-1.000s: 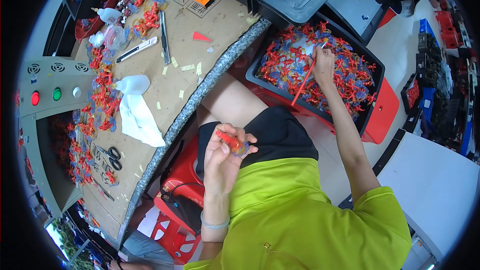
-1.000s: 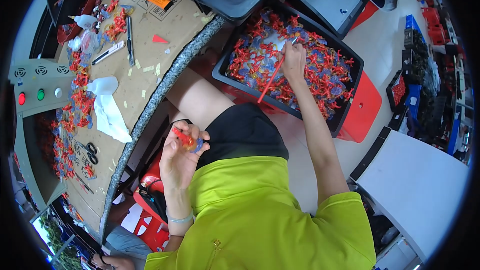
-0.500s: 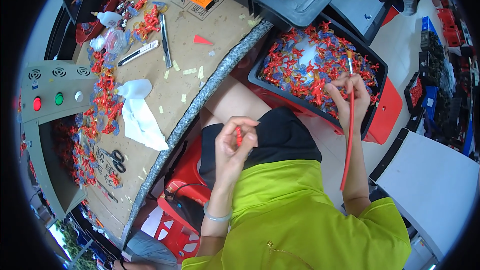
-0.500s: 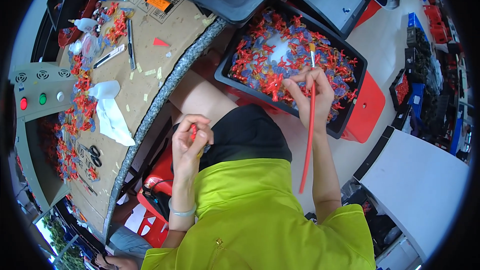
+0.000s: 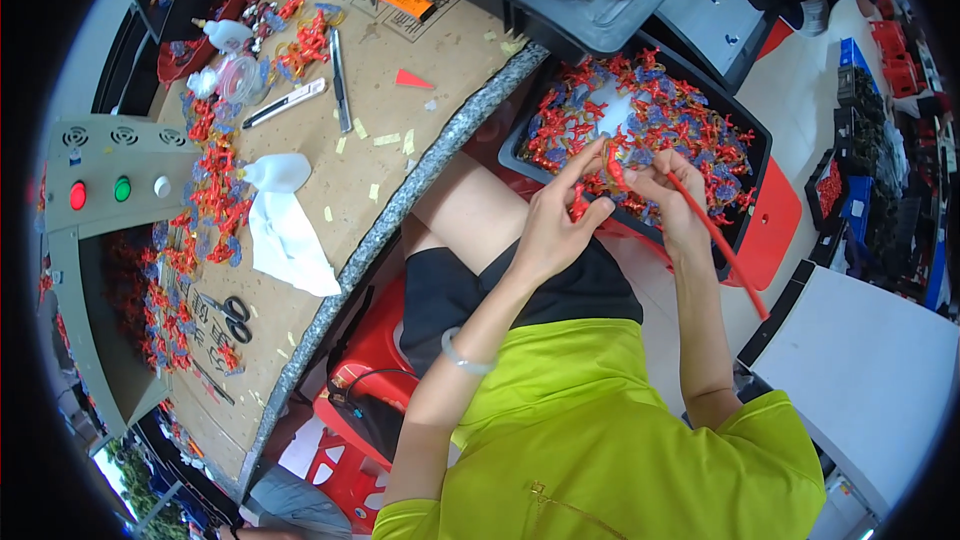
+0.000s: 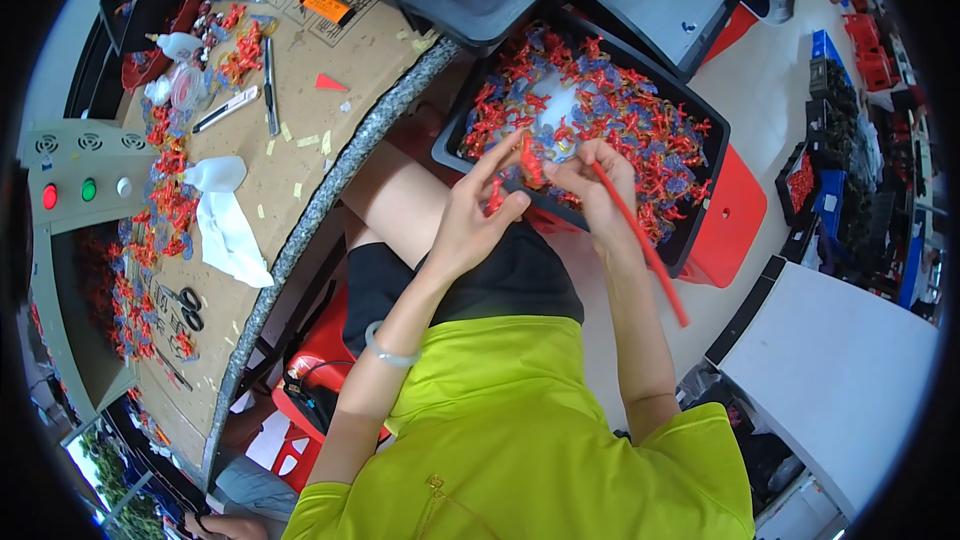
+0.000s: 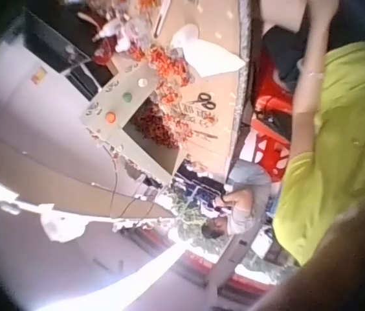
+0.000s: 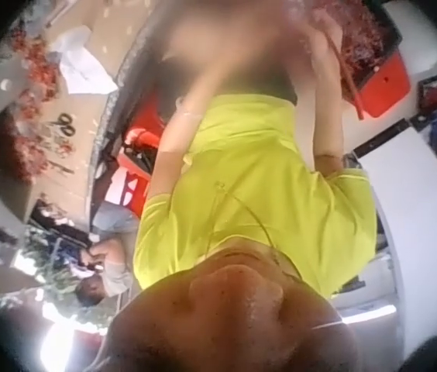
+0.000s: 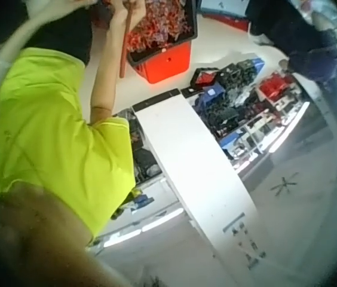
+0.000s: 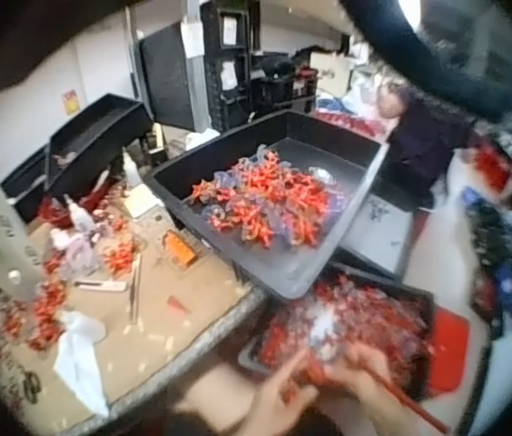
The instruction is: The person assembles small plastic figurines by hand, applying glue from a bottle and paint with a brush to individual plastic parts.
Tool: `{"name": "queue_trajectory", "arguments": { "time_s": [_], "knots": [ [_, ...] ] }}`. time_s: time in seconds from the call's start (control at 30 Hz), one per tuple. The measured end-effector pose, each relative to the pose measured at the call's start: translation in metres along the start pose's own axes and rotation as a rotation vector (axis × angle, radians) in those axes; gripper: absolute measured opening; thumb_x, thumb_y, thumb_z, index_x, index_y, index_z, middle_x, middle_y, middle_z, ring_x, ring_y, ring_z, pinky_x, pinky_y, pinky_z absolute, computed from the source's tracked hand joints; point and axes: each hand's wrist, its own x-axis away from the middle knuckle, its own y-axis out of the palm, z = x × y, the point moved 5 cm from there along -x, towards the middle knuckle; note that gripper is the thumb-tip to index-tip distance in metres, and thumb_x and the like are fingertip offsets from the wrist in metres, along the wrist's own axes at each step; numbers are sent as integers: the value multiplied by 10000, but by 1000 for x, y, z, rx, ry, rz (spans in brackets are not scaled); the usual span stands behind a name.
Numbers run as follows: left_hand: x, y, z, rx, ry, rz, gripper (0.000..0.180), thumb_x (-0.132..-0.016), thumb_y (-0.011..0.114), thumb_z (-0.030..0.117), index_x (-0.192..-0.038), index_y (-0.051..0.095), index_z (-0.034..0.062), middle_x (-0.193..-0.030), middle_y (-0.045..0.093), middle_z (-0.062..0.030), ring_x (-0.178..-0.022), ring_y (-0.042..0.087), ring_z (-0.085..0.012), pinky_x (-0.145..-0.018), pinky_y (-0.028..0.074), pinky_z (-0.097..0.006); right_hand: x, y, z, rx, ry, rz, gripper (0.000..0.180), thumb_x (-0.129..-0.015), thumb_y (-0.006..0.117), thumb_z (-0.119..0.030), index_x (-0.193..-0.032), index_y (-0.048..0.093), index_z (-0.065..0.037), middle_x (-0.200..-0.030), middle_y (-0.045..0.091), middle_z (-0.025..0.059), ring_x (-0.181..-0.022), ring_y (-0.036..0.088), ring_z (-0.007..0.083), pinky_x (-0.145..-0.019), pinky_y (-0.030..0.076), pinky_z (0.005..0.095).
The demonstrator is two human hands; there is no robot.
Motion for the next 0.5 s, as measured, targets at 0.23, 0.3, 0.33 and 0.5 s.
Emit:
{"name": "queue_trajectory", "arguments": {
  "time_s": [0.23, 0.3, 0.33, 0.5],
  "knots": [
    [-36, 24, -30, 336, -204, -39, 345, -898, 570, 14, -1240, 533, 15, -818, 585, 8, -675, 519, -41, -575, 418, -194, -3, -5, -8, 140, -277, 186, 312, -721, 745, -3, -773, 443, -62, -717, 610, 66, -721, 599, 130, -657, 465, 281],
    [-40, 29, -31, 351, -248, -48, 338, -903, 570, 33, -1240, 535, 20, -791, 579, 18, -656, 515, -41, -569, 413, -192, -1, -7, -22, 433, -479, 309, 288, -713, 730, -3, -801, 457, -26, -781, 621, 106, -738, 615, 231, -660, 475, 333],
    [-41, 31, -33, 372, -294, -40, 333, -909, 571, 51, -1239, 536, 24, -763, 572, 27, -636, 512, -40, -564, 408, -190, -2, -9, -25, 425, -480, 320, 288, -713, 730, -3, -801, 457, -26, -781, 621, 106, -738, 615, 231, -660, 475, 333],
    [-44, 31, -45, 315, -378, -18, 327, -922, 577, 123, -1214, 536, -19, -695, 570, 23, -590, 525, -45, -530, 389, -183, -6, -5, -44, 569, -623, 113, 235, -721, 683, 23, -794, 464, -19, -724, 580, 114, -743, 598, 304, -631, 465, 389]
  ]
}}
